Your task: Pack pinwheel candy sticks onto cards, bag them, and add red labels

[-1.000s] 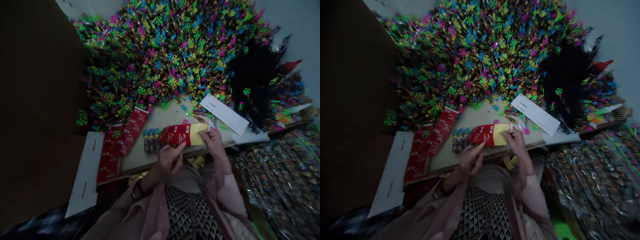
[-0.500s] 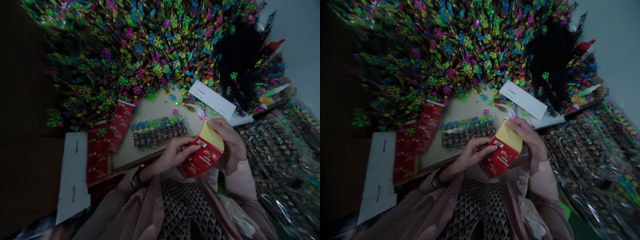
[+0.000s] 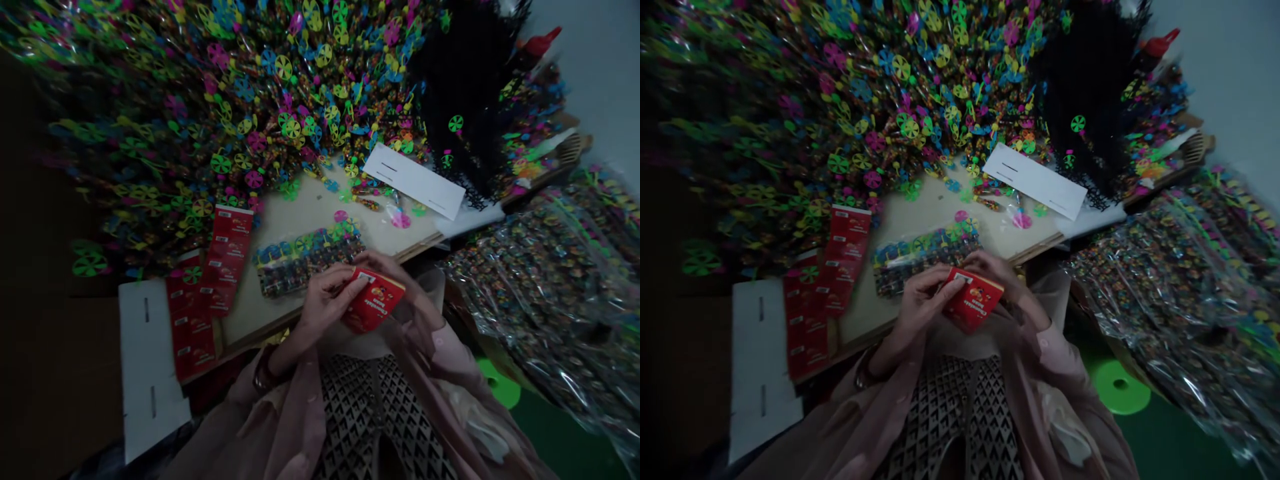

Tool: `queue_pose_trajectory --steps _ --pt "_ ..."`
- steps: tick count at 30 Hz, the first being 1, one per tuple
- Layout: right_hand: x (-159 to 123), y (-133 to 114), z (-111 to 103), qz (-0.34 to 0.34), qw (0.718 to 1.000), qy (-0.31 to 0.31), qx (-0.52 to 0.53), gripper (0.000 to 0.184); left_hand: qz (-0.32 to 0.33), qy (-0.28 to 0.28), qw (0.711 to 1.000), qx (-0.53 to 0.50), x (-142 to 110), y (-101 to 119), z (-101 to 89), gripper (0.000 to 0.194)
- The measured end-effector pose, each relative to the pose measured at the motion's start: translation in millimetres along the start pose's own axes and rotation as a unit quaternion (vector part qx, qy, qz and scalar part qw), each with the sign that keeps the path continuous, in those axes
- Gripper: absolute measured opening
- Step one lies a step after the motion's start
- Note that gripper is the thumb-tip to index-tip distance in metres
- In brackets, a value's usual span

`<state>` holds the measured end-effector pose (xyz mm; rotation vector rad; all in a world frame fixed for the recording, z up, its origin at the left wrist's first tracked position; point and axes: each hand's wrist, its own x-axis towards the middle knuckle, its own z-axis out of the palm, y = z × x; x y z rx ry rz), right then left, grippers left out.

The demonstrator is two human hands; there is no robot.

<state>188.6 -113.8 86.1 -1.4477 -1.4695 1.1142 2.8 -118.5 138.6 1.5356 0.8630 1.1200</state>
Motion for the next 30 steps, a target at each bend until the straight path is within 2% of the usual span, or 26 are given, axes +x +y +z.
queue_pose_trajectory --steps 2,3,4,6,8,10,12,14,16,17,19,20,21,22,24,25,27,29,30 --pt "-5.2 -3.6 -20.4 -0.01 0.992 0.115 -0.04 0.018 -0.02 0.053 0.998 0.001 -3.0 -1.8 -0.1 0.01" --pt "-12.8 -8.0 -31.3 -0.017 0.988 0.147 -0.049 0.014 -0.03 0.076 0.997 0.002 -4.2 -2.4 0.4 0.01" --pt "-23.1 -14.1 -40.8 -0.025 0.986 0.156 -0.043 0.013 -0.04 0.096 0.995 0.003 -4.9 -2.7 1.4 0.01" --pt "-47.7 -29.8 -50.3 -0.04 0.99 0.135 0.001 0.016 -0.049 0.125 0.991 0.003 -4.9 -3.2 5.0 0.01" --pt "-69.0 -45.7 -42.4 -0.029 0.986 0.162 0.033 0.009 -0.037 0.146 0.989 0.005 -3.6 -4.0 11.3 0.009" --pt "-80.0 -56.0 -21.5 0.011 0.978 0.199 0.056 0.024 -0.01 0.165 0.986 0.015 -2.9 -5.5 19.5 0.008" --pt "-80.4 -57.3 -1.5 0.054 0.975 0.191 0.095 0.033 0.024 0.167 0.985 0.028 -4.4 -8.0 27.2 0.008" --pt "-74.7 -51.9 3.0 0.07 0.973 0.19 0.11 0.022 0.053 0.131 0.989 0.04 -7.8 -11.2 30.6 0.008" --pt "-66.9 -45.2 -12.6 0.066 0.978 0.186 0.066 0.021 0.069 0.112 0.99 0.053 -10.8 -13.9 28.1 0.011" --pt "-62.7 -42.8 -26.2 0.061 0.986 0.155 0.03 0.024 0.074 0.124 0.988 0.056 -11.1 -14.2 24.9 0.013" --pt "-52.6 -41.0 -56.6 0.052 0.998 0.024 -0.04 0.027 0.09 0.145 0.984 0.051 -7.8 -11.5 17.4 0.015" --pt "-46.7 -41.5 -70.1 0.047 0.995 -0.06 -0.064 0.029 0.1 0.121 0.987 0.046 -4.2 -8.5 14.4 0.016" --pt "-40.3 -42.8 -80.9 0.041 0.986 -0.139 -0.078 0.03 0.107 0.064 0.991 0.04 0.5 -4.9 12.5 0.022" --pt "-33.8 -44.4 -88.3 0.033 0.975 -0.205 -0.083 0.03 0.106 -0.014 0.994 0.036 5.7 -1.2 11.9 0.029" --pt "-22.2 -47.1 -93.9 0.013 0.955 -0.288 -0.076 0.029 0.07 -0.172 0.982 0.026 15.6 4.0 14.2 0.038" --pt "-17.9 -47.6 -93.3 0.007 0.948 -0.31 -0.066 0.028 0.038 -0.225 0.973 0.016 19.1 4.6 16.3 0.037" --pt "-13.4 -45.9 -89.1 0.016 0.946 -0.322 -0.039 0.026 -0.029 -0.28 0.959 -0.014 21.7 1.1 20.5 0.032" --pt "-14.1 -41.6 -84.5 0.037 0.96 -0.277 -0.016 0.032 -0.078 -0.296 0.951 -0.039 18.8 -6.5 23.1 0.029" --pt "-15.9 -39.6 -82.4 0.041 0.972 -0.23 -0.016 0.037 -0.093 -0.295 0.95 -0.047 16.2 -10.5 23.8 0.03"
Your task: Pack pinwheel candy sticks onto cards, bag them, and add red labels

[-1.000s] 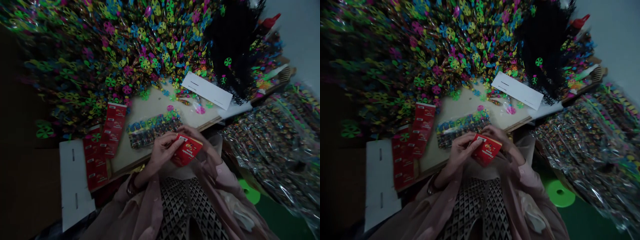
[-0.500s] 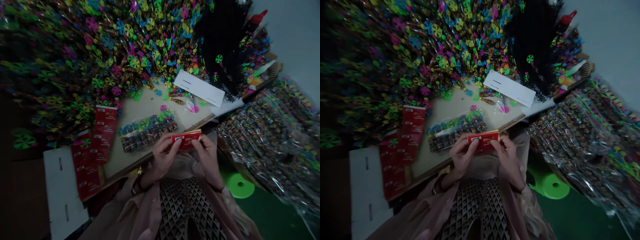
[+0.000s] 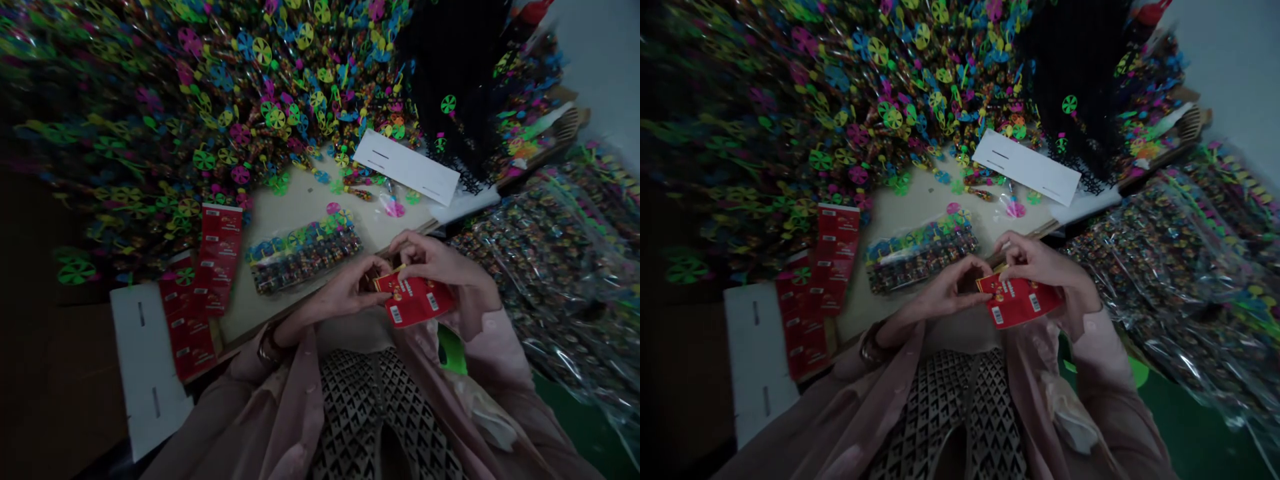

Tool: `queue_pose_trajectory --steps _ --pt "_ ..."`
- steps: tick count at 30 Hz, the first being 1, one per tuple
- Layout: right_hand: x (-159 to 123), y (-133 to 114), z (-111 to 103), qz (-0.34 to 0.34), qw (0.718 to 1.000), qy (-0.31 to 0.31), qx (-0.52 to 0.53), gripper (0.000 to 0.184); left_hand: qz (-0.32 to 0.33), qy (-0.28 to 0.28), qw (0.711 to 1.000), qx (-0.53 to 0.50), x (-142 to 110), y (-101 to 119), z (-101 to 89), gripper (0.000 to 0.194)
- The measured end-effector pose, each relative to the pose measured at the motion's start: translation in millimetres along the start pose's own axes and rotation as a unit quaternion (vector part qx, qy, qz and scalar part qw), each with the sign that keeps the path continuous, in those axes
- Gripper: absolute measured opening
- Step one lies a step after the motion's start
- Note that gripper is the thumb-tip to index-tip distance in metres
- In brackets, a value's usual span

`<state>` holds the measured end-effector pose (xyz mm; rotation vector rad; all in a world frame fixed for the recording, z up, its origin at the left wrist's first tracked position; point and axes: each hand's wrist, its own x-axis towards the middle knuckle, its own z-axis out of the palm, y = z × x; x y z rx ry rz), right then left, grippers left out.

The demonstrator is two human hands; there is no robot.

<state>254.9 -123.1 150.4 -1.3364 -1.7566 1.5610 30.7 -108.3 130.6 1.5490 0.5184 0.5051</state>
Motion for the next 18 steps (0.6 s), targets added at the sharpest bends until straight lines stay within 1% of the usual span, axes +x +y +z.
queue_pose_trajectory --steps 1,3,4,6,9,12,15,17,18 --pt "-1.1 1.4 2.7 -0.002 0.998 0.06 -0.006 0.042 -0.008 0.004 1.0 -0.011 -1.4 -4.0 1.4 0.031" --pt "-4.5 0.5 8.1 -0.022 0.983 0.175 -0.043 0.049 -0.018 0.019 0.999 -0.026 -3.4 -8.8 3.7 0.034" --pt "-6.3 -2.0 10.5 -0.034 0.973 0.218 -0.066 0.051 -0.022 0.027 0.999 -0.03 -3.5 -9.4 4.5 0.037" --pt "-9.8 -9.6 14.1 -0.052 0.956 0.267 -0.107 0.054 -0.021 0.033 0.999 -0.026 -1.6 -8.1 4.8 0.038" --pt "-12.5 -18.9 15.2 -0.071 0.948 0.281 -0.128 0.05 0.008 0.018 1.0 0.007 2.9 -4.6 1.7 0.029" --pt "-9.1 -16.0 12.0 -0.085 0.957 0.256 -0.106 0.045 0.017 -0.02 1.0 0.003 4.4 -1.7 -3.5 0.024" --pt "0.8 -3.7 9.0 -0.093 0.959 0.237 -0.123 0.032 -0.022 -0.082 0.995 -0.047 1.8 2.6 -7.5 0.027" --pt "6.6 2.7 9.4 -0.113 0.943 0.265 -0.165 0.021 -0.052 -0.096 0.99 -0.084 -1.2 5.0 -8.5 0.029" --pt "7.8 3.7 10.8 -0.127 0.927 0.296 -0.19 0.016 -0.065 -0.088 0.989 -0.098 -2.9 5.5 -8.7 0.03"
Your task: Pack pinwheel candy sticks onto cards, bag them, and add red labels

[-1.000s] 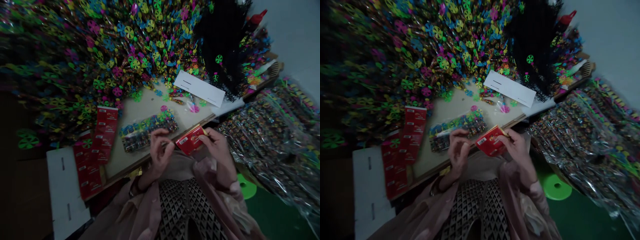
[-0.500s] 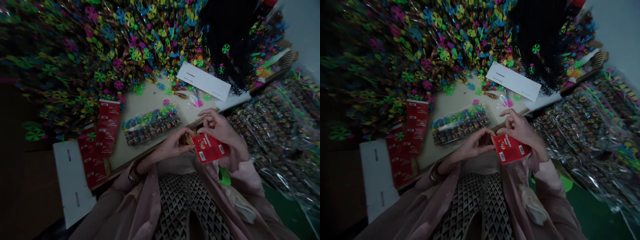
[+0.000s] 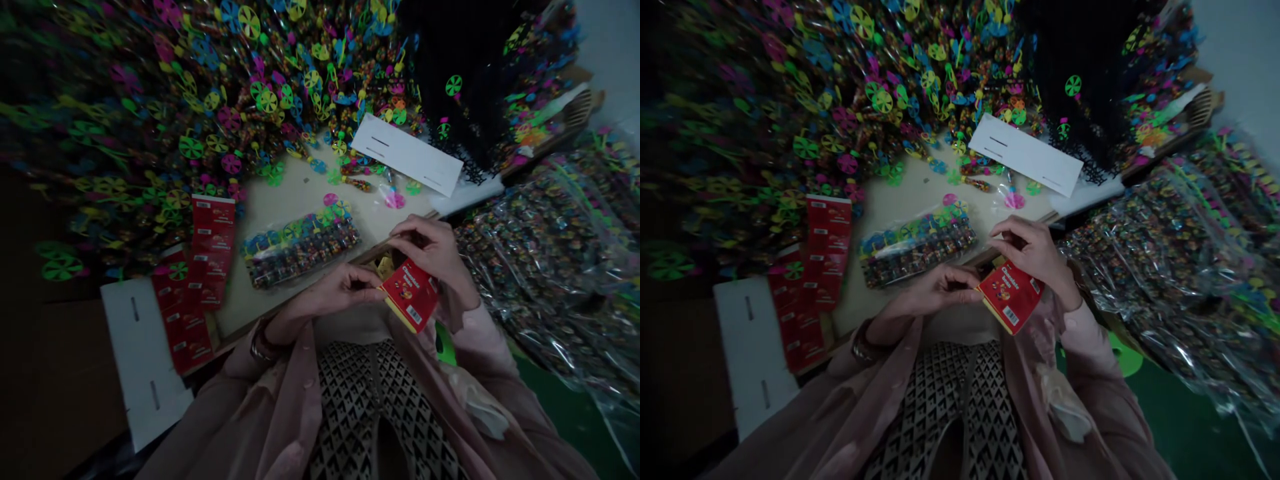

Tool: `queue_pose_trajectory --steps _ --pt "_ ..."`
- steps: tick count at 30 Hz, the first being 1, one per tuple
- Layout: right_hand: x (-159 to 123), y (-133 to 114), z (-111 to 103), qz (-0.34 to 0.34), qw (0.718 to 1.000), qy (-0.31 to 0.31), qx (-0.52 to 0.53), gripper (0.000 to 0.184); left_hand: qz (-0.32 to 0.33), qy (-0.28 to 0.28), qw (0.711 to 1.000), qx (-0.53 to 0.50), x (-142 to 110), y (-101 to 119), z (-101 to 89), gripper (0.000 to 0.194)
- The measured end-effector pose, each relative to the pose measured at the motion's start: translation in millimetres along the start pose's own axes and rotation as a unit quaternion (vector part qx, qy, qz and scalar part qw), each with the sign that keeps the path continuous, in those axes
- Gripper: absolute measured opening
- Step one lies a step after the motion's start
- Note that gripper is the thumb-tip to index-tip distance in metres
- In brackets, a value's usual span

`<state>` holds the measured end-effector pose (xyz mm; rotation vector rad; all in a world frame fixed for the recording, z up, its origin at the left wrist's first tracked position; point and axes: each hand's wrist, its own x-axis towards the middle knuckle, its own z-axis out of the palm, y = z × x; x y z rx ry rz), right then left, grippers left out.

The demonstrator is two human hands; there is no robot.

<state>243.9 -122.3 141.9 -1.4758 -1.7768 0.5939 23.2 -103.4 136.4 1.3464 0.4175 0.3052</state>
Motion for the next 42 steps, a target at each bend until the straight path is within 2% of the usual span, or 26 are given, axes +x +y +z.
queue_pose_trajectory --steps 3,5,9,11,16,23,29,37,40,42 --pt "-9.0 -12.5 2.2 -0.042 0.987 0.136 -0.081 0.007 -0.012 0.076 0.997 -0.019 -4.6 -2.6 0.8 0.032" --pt "-21.3 -30.2 3.5 -0.048 0.979 0.166 -0.106 0.012 -0.001 0.132 0.991 -0.006 -6.5 -5.2 1.7 0.031" --pt "-44.5 -65.1 15.2 -0.029 0.991 0.056 -0.116 0.023 0.066 0.2 0.973 0.093 -6.0 -6.2 7.2 0.028" --pt "-48.7 -73.3 22.0 -0.022 0.991 0.031 -0.13 0.024 0.102 0.215 0.96 0.146 -4.8 -4.2 11.2 0.025" --pt "-44.9 -74.3 22.1 -0.032 0.992 0.002 -0.124 0.024 0.153 0.203 0.944 0.21 -5.1 2.2 16.3 0.022" --pt "-39.1 -73.3 14.7 -0.014 0.995 -0.045 -0.084 0.026 0.171 0.188 0.937 0.239 -7.4 -0.7 11.0 0.025" --pt "-32.4 -63.1 16.4 0.004 0.999 -0.042 -0.027 0.024 0.169 0.186 0.946 0.205 -7.0 -6.8 2.8 0.02" --pt "-33.1 -70.8 24.2 -0.011 0.996 -0.041 -0.075 0.021 0.173 0.195 0.94 0.219 -8.2 -5.3 3.0 0.022" --pt "-33.4 -70.1 27.7 0.002 0.998 -0.014 -0.056 0.019 0.176 0.201 0.941 0.207 -7.9 -6.3 3.1 0.022" --pt "-34.1 -65.5 30.4 0.035 0.999 0.022 -0.008 0.017 0.181 0.213 0.942 0.188 -8.1 -7.5 2.2 0.021"
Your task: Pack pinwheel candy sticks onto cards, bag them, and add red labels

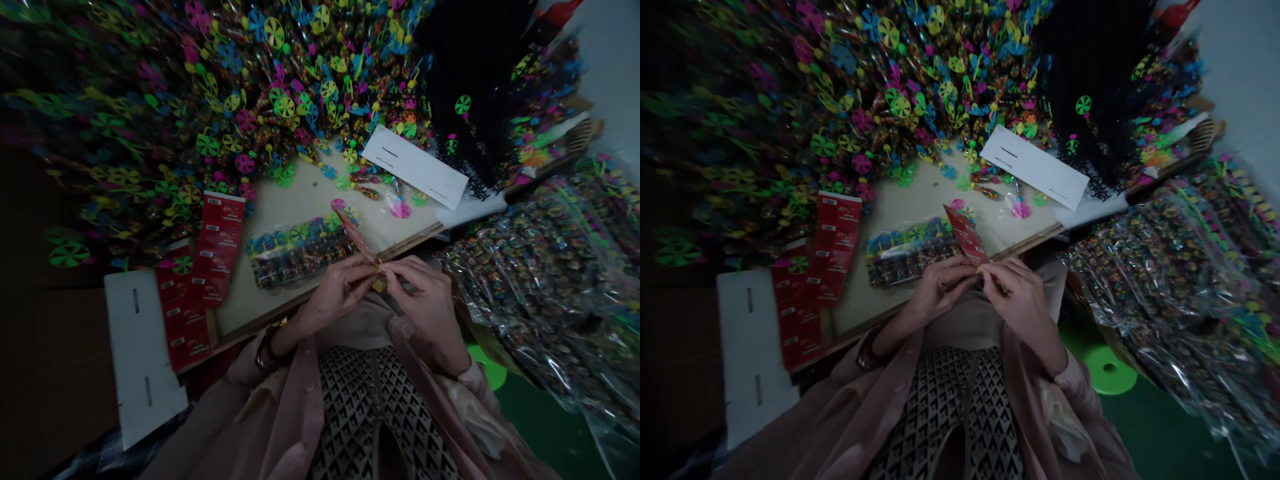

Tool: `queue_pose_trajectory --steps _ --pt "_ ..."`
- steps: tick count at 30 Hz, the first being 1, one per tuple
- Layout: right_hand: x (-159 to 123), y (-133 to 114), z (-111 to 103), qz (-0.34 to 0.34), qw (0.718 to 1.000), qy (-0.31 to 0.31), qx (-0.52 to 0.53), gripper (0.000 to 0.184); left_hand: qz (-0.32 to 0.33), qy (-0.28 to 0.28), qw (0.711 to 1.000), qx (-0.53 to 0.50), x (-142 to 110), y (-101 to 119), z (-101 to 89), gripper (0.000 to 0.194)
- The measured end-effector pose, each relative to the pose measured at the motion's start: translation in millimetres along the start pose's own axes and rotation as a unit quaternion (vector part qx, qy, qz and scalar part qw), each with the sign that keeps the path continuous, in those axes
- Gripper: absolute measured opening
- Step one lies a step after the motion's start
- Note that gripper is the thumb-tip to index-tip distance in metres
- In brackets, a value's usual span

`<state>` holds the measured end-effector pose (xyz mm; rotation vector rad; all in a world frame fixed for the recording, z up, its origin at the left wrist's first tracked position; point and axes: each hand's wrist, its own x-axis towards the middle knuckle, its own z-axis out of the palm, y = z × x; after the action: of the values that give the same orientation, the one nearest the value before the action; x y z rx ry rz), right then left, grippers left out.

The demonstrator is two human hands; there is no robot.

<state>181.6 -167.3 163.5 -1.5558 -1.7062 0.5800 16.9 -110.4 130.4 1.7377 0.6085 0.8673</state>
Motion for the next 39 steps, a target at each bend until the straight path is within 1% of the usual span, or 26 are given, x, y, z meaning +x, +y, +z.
queue_pose_trajectory --steps 2,3,5,7,8,10,11,13,15,16,17,18,19,20,21,22,24,26,28,30,32,34,36,37,38,39 --pt "-0.6 7.2 3.3 0.078 0.993 0.035 0.078 0.014 -0.01 0.02 1.0 -0.014 -0.4 -1.7 -1.0 0.018" --pt "-0.7 11.0 5.1 0.124 0.983 0.059 0.126 0.014 -0.018 0.031 0.999 -0.021 -0.7 -2.5 -1.5 0.017" --pt "-0.3 17.1 9.1 0.197 0.946 0.12 0.226 0.016 -0.04 0.062 0.996 -0.041 -1.2 -4.2 -2.2 0.017" --pt "0.1 18.8 12.9 0.224 0.907 0.174 0.311 0.02 -0.072 0.087 0.99 -0.081 -1.9 -5.9 -2.0 0.019" --pt "-0.3 17.9 14.7 0.225 0.894 0.187 0.34 0.022 -0.094 0.092 0.985 -0.109 -2.3 -6.7 -1.7 0.021" --pt "-3.1 14.0 18.0 0.219 0.887 0.179 0.364 0.024 -0.141 0.088 0.971 -0.169 -3.7 -8.5 -1.1 0.025" --pt "-5.6 11.9 19.5 0.211 0.895 0.17 0.354 0.022 -0.159 0.081 0.964 -0.196 -4.4 -9.5 -1.0 0.027" --pt "-12.0 9.3 22.5 0.161 0.932 0.165 0.281 0.017 -0.174 0.064 0.951 -0.246 -5.7 -11.4 -1.2 0.031" --pt "-18.4 10.0 25.1 0.053 0.974 0.152 0.157 0.011 -0.179 0.043 0.939 -0.291 -5.6 -12.5 -1.8 0.04" --pt "-21.0 11.2 26.2 -0.017 0.986 0.137 0.089 0.014 -0.185 0.038 0.932 -0.31 -4.7 -12.5 -2.1 0.046" --pt "-23.2 12.7 27.3 -0.089 0.989 0.115 0.026 0.019 -0.196 0.042 0.925 -0.322 -3.3 -12.1 -2.4 0.05" --pt "-25.0 14.0 28.4 -0.15 0.984 0.09 -0.029 0.024 -0.212 0.052 0.92 -0.326 -1.6 -11.2 -2.8 0.051" --pt "-26.4 15.0 29.8 -0.196 0.976 0.066 -0.071 0.029 -0.23 0.066 0.918 -0.318 0.4 -10.2 -3.2 0.05" --pt "-27.5 15.3 31.6 -0.222 0.969 0.051 -0.099 0.032 -0.245 0.078 0.917 -0.304 2.2 -9.1 -3.7 0.047" --pt "-28.6 15.0 33.8 -0.23 0.966 0.044 -0.108 0.033 -0.26 0.084 0.917 -0.29 3.8 -8.2 -4.4 0.044" --pt "-29.7 14.1 36.5 -0.217 0.97 0.045 -0.096 0.032 -0.274 0.084 0.916 -0.282 4.8 -7.7 -5.2 0.042" --pt "-32.4 11.3 42.4 -0.151 0.984 0.088 -0.03 0.026 -0.3 0.071 0.906 -0.29 5.6 -8.0 -7.1 0.04" --pt "-35.7 8.4 47.4 -0.072 0.986 0.145 0.045 0.021 -0.326 0.065 0.885 -0.325 5.3 -10.0 -9.1 0.04" --pt "-38.8 6.5 49.8 -0.049 0.984 0.155 0.07 0.02 -0.337 0.076 0.868 -0.357 5.6 -12.1 -11.0 0.039" --pt "-40.5 5.3 49.8 -0.081 0.988 0.118 0.049 0.023 -0.326 0.1 0.867 -0.364 7.0 -12.5 -12.5 0.038" --pt "-39.7 3.9 49.4 -0.115 0.988 0.102 0.022 0.026 -0.311 0.129 0.876 -0.345 9.3 -10.2 -13.0 0.038" --pt "-36.3 1.6 50.4 -0.113 0.987 0.116 -0.014 0.037 -0.302 0.154 0.886 -0.315 11.7 -6.3 -12.1 0.038" --pt "-31.3 -1.3 53.5 -0.088 0.984 0.131 -0.082 0.059 -0.295 0.171 0.895 -0.288 13.3 -3.4 -10.1 0.039" --pt "-28.7 -2.5 55.5 -0.078 0.98 0.133 -0.123 0.062 -0.289 0.178 0.899 -0.276 13.5 -3.0 -9.0 0.039" --pt "-26.1 -3.3 57.5 -0.072 0.976 0.137 -0.153 0.056 -0.284 0.184 0.902 -0.267 13.3 -3.6 -8.1 0.038" --pt "-23.8 -3.4 59.5 -0.073 0.973 0.141 -0.166 0.044 -0.281 0.188 0.904 -0.263 12.7 -5.0 -7.4 0.036"
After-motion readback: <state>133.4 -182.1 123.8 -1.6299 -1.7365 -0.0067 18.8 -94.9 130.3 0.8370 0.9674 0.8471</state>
